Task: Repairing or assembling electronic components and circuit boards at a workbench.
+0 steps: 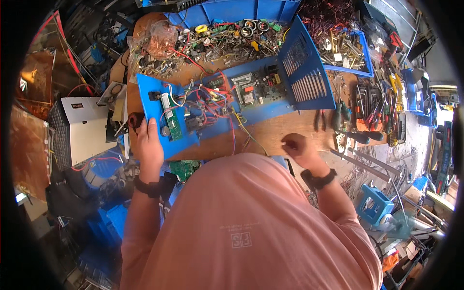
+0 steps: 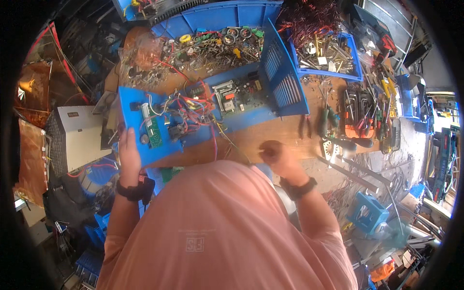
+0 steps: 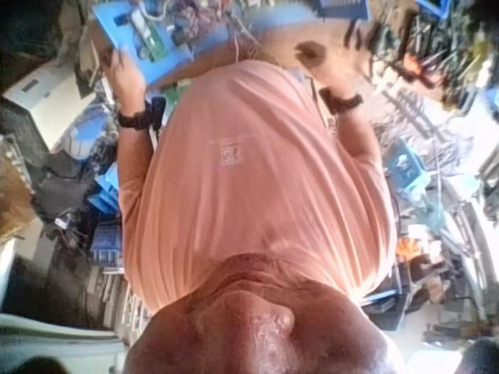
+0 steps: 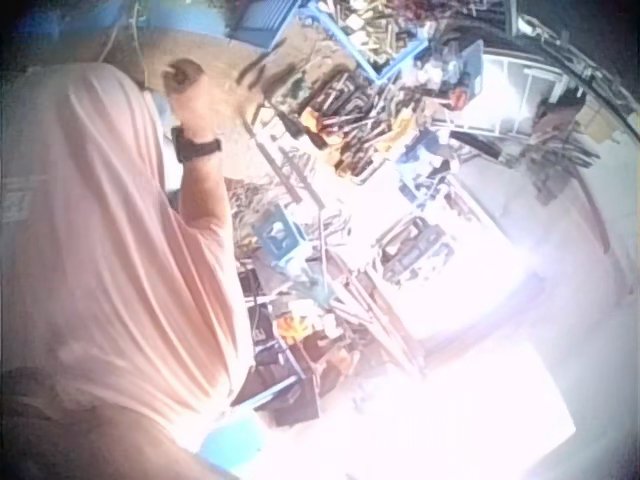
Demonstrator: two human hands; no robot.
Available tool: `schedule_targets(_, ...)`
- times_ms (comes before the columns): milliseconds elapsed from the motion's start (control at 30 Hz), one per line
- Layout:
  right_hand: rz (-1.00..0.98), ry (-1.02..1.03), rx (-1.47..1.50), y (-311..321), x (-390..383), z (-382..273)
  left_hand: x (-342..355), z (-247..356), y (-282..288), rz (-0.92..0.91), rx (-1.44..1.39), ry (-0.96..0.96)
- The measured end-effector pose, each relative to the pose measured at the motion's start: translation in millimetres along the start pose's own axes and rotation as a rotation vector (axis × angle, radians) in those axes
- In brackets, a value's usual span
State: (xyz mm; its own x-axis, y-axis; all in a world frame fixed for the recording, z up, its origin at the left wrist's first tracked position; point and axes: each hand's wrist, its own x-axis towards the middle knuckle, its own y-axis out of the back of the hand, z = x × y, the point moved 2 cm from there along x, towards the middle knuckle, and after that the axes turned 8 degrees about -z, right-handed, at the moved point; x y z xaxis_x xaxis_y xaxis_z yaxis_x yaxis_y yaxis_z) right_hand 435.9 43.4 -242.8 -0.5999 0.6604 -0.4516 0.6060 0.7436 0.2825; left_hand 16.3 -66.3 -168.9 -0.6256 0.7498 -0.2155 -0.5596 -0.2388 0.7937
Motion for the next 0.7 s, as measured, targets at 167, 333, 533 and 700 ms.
schedule_targets(167, -0.252, 0.367, -0.142, -66.4, 86.6, -42.8, 1.7, 7.7, 4.0, 0.011, -0.077, -0.021)
schedule_targets(333, -0.318, 0.447, -0.304, -122.9, 165.1, -68.1, 1.4, 21.3, 0.9, -0.001, -0.188, -0.055)
schedule_targets(533, -0.265, 0.312, -0.049, -145.8, 184.7, -89.7, -0.2, 29.1, -0.9, 0.023, -0.097, -0.03)
schedule_targets(700, -0.548, -0.08, 0.556, -156.4, 199.8, -74.5, 0.8, 26.4, -0.5, 0.049, 0.077, 0.011)
